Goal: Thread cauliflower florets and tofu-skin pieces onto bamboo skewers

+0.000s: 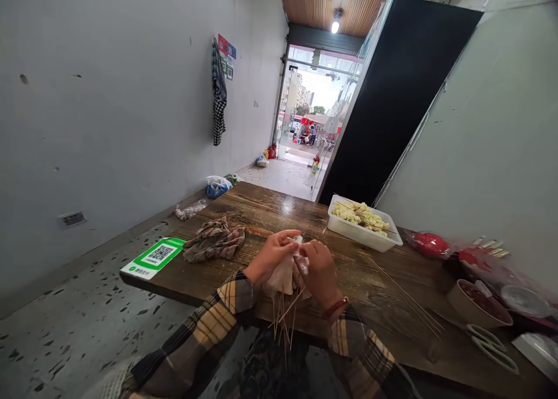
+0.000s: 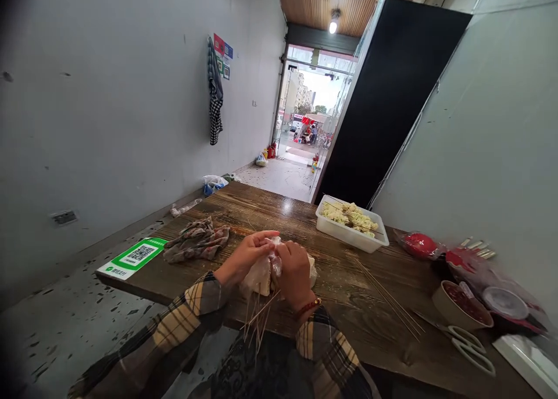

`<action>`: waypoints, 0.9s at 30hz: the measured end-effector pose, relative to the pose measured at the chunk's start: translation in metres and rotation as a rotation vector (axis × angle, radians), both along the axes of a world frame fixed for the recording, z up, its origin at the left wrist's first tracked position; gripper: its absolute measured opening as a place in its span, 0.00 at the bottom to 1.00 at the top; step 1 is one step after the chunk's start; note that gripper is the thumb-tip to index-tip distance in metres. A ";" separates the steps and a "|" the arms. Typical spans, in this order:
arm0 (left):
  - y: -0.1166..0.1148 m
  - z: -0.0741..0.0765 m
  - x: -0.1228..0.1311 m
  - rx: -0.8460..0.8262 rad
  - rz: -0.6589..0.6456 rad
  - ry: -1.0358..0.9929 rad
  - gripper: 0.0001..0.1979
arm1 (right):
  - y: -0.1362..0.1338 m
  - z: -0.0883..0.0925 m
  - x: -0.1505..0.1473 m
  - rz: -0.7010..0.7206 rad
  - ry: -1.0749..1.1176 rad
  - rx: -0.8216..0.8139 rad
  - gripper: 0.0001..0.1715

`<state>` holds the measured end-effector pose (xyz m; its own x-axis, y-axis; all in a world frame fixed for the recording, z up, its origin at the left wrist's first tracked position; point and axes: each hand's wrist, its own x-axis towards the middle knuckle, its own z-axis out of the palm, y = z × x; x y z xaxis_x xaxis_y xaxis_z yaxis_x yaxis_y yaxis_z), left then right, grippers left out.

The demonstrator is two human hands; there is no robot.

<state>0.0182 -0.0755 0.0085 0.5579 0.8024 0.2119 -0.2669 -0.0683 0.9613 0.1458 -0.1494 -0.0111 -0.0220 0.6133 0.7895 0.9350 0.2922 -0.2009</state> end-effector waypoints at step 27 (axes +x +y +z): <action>0.048 -0.028 -0.005 0.615 0.660 0.571 0.08 | -0.057 -0.073 0.015 0.018 -0.154 -0.209 0.21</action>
